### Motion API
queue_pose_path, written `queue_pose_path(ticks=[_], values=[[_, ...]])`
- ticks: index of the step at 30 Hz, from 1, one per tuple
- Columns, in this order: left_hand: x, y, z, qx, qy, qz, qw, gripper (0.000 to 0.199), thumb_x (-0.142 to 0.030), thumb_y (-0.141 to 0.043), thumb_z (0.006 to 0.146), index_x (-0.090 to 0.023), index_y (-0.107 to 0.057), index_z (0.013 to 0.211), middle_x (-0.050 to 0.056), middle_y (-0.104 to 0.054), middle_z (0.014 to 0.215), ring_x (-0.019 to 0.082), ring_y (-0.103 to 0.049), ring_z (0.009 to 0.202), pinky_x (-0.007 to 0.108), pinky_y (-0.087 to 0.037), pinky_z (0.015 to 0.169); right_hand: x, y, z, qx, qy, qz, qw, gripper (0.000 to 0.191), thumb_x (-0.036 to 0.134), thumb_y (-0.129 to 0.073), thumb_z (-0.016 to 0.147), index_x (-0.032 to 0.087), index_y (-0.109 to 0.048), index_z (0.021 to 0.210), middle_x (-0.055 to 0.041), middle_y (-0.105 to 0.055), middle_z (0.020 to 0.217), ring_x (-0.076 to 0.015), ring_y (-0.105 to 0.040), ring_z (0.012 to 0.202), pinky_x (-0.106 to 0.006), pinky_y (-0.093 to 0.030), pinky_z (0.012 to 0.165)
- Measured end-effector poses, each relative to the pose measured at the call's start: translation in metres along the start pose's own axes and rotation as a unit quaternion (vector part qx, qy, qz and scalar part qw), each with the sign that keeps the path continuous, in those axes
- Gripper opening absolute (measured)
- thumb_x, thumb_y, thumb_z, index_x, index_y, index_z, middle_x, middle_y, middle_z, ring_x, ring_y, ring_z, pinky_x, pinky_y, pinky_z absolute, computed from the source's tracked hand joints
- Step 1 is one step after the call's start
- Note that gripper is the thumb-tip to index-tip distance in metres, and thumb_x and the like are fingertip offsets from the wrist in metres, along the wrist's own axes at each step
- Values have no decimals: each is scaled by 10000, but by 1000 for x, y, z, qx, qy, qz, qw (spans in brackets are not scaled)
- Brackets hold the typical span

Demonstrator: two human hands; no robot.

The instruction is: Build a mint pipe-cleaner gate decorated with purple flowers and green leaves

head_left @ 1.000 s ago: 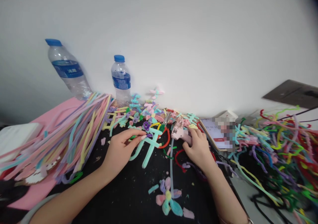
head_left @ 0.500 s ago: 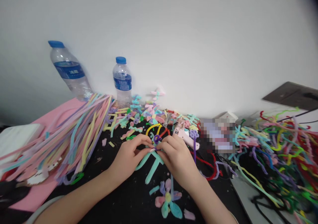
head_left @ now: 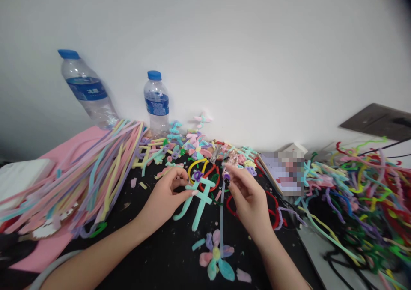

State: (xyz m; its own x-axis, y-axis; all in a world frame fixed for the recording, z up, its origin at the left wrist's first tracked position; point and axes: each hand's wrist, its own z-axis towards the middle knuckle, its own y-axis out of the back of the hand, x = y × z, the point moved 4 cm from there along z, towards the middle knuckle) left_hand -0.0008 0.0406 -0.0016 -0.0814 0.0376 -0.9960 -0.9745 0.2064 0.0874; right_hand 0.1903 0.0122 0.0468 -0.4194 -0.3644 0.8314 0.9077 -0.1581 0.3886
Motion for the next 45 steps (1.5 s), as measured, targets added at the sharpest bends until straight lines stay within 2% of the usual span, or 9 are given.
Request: queue_pose_path(ticks=[5,7,9,11,17,22,26,35,45], values=[[5,-6,0,36,21,-54,998,372,-172,-681,690,-231,-482,999,-18,-496,963,121,-602,806,262,-485,741,-8,-5,-2,4,-79,85,993,128,154,-556,814,229,-650,858,-24,-660,783,-164,-635,694,-281,-497,620],[6,-9,-2,54,43,-48,996,402,-192,-675,701,-222,-512,1067,13,-533,1010,149,-607,863,290,-487,785,-10,-8,-2,7,-84,106,991,107,150,-588,785,221,-665,808,-38,-665,840,-173,-641,747,-281,-504,636],[7,-11,-3,69,60,-47,995,392,-204,-675,703,-193,-542,1072,39,-579,1006,181,-607,912,322,-481,832,-8,-10,-1,14,-64,95,993,116,141,-606,763,217,-694,767,-47,-648,882,-175,-625,788,-272,-494,632],[8,-13,-4,81,62,-60,993,373,-203,-678,702,-172,-554,1053,52,-608,986,200,-608,938,349,-472,872,-8,-12,-1,31,-58,80,995,133,145,-605,767,217,-716,770,-45,-645,841,-170,-611,767,-268,-479,612],[6,-17,-4,106,57,-65,991,339,-161,-664,724,-166,-542,1040,58,-626,971,211,-610,980,370,-447,921,-16,-18,-5,41,-128,57,989,49,206,-636,768,195,-683,757,-23,-644,704,-157,-567,633,-281,-433,575],[3,-18,-6,111,55,-61,990,319,-158,-664,727,-170,-540,1021,59,-633,979,209,-610,987,361,-450,914,-11,-18,-2,21,-55,27,998,76,133,-640,743,197,-641,702,-25,-556,823,-179,-548,813,-314,-424,730],[2,-18,-7,112,56,-56,991,309,-157,-664,720,-169,-545,1005,64,-636,980,213,-609,983,358,-459,897,-11,-18,-3,11,-52,11,999,100,112,-634,738,198,-630,687,-25,-511,862,-183,-528,858,-330,-412,785],[2,-18,-9,112,56,-56,991,293,-157,-662,718,-173,-555,991,65,-648,978,213,-616,977,354,-464,886,-8,-20,-3,9,-53,-2,999,119,111,-597,760,199,-607,680,-40,-521,871,-201,-528,869,-361,-426,791],[0,-18,-8,109,62,-55,991,275,-160,-668,713,-162,-562,966,59,-658,940,206,-627,952,335,-471,871,-7,-22,-6,16,-17,-33,999,146,75,-551,779,196,-546,697,-36,-505,874,-189,-516,864,-327,-416,767]])
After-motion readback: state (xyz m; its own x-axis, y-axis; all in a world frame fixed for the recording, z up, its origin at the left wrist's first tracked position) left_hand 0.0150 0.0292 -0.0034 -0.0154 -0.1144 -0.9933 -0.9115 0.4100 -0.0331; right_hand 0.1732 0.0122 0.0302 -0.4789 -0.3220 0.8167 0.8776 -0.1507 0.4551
